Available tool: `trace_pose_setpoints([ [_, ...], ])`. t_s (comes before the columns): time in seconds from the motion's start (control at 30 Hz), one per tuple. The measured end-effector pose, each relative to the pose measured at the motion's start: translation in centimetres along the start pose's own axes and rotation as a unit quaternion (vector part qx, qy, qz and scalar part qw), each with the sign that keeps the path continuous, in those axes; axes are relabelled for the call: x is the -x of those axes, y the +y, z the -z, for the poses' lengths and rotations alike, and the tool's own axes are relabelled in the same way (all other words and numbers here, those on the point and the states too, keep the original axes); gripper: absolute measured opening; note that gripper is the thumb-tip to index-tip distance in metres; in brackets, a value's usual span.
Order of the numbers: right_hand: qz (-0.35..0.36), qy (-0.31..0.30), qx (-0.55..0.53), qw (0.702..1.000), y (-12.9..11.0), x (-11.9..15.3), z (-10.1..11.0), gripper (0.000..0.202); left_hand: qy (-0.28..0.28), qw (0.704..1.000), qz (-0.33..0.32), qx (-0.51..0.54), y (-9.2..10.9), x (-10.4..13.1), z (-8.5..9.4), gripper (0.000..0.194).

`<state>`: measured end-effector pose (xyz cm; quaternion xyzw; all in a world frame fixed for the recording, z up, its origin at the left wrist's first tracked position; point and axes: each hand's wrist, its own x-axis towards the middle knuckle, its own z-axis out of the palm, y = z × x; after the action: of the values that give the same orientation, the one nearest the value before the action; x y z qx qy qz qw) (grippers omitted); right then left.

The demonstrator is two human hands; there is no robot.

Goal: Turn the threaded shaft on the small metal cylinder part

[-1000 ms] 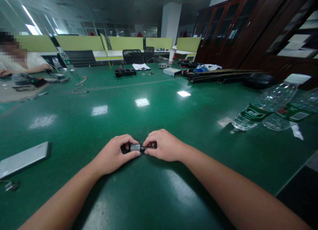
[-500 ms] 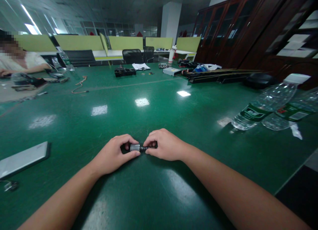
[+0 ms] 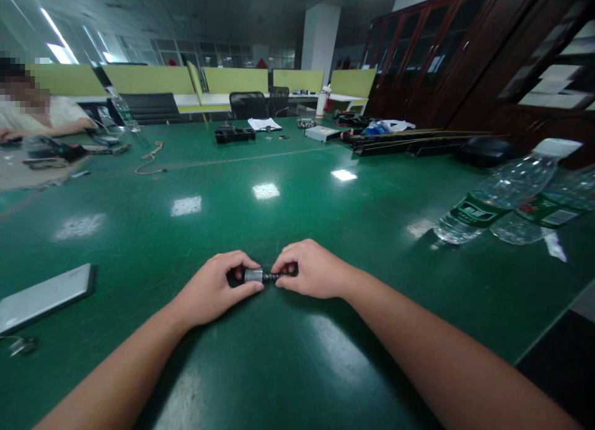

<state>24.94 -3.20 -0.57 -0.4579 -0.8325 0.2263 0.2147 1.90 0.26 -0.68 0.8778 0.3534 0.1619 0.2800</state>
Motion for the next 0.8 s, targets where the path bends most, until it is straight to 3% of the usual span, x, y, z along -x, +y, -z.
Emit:
trace_pose_setpoints([
  [0.8, -0.03, -0.008, -0.015, 0.999, 0.6, 0.35, 1.0, 0.015, 0.007, 1.0, 0.002, 0.0, 0.05, 0.16, 0.16, 0.025],
])
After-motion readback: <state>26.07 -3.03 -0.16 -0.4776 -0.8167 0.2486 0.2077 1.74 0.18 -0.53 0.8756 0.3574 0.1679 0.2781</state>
